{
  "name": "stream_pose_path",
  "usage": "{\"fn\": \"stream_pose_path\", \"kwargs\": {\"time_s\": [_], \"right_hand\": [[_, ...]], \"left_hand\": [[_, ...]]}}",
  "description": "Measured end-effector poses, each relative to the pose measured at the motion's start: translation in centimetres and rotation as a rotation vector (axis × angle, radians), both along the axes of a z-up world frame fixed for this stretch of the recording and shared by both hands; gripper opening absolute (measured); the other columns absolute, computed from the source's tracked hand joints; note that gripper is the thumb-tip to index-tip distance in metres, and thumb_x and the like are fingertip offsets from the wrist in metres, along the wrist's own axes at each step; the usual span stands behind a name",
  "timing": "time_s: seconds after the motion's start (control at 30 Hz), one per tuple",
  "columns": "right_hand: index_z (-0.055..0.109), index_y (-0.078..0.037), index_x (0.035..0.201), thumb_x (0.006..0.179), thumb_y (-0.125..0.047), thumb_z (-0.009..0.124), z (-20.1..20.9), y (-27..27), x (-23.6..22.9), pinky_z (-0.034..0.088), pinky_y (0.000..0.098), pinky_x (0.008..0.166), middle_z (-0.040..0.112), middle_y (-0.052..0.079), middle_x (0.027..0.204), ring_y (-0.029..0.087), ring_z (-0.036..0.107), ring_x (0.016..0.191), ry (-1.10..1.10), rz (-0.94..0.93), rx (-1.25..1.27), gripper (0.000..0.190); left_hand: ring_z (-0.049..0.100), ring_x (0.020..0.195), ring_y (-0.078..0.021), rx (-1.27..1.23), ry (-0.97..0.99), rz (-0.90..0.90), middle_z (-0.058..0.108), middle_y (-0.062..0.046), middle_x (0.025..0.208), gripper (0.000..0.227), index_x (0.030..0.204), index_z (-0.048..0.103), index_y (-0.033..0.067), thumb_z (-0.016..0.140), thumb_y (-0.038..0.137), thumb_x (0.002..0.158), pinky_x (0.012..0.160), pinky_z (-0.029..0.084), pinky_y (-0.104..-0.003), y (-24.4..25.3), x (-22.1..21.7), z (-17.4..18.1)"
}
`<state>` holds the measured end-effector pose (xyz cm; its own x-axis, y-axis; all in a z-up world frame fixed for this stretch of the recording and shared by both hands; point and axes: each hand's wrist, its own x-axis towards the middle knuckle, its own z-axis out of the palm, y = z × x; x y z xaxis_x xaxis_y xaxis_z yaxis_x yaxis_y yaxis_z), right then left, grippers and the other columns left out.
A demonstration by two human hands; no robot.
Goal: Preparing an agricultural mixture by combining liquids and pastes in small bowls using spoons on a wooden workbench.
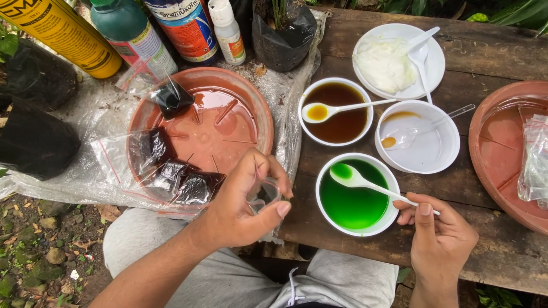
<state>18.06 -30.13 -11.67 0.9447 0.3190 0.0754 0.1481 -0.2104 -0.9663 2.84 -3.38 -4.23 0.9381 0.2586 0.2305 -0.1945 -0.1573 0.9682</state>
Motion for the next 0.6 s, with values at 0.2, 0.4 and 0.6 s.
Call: {"fn": "stream_pose_path", "kwargs": {"time_s": [0.2,0.4,0.6], "right_hand": [[0.067,0.010,0.112,0.114,-0.013,0.055,0.0,0.0,0.0,0.053,0.0263,0.071,0.065,0.023,0.077,0.026,0.071,0.081,-0.008,0.003,0.002,0.026],[0.066,0.010,0.112,0.115,-0.014,0.054,-0.3,-0.1,0.1,0.051,0.0259,0.070,0.068,0.024,0.084,0.024,0.070,0.079,-0.024,0.012,0.003,0.027],[0.065,0.011,0.113,0.115,-0.014,0.053,-0.4,-0.1,0.1,0.051,0.0266,0.071,0.070,0.027,0.091,0.023,0.065,0.072,-0.012,0.002,0.013,0.027]], "left_hand": [[0.056,0.077,-0.0104,0.070,0.028,0.020,0.057,-0.002,0.089,0.036,0.093,0.027,0.0171,0.063,0.015,0.090,0.067,0.047,-0.025,0.1,0.0,0.1],[0.054,0.080,-0.0118,0.124,0.242,-0.015,0.056,-0.002,0.091,0.038,0.095,0.030,0.0155,0.067,0.020,0.088,0.071,0.047,-0.028,-0.7,0.0,-0.7],[0.055,0.082,-0.0124,0.177,0.266,0.007,0.056,-0.002,0.093,0.042,0.096,0.034,0.0136,0.074,0.022,0.084,0.076,0.046,-0.028,-1.1,0.0,-1.0]]}}
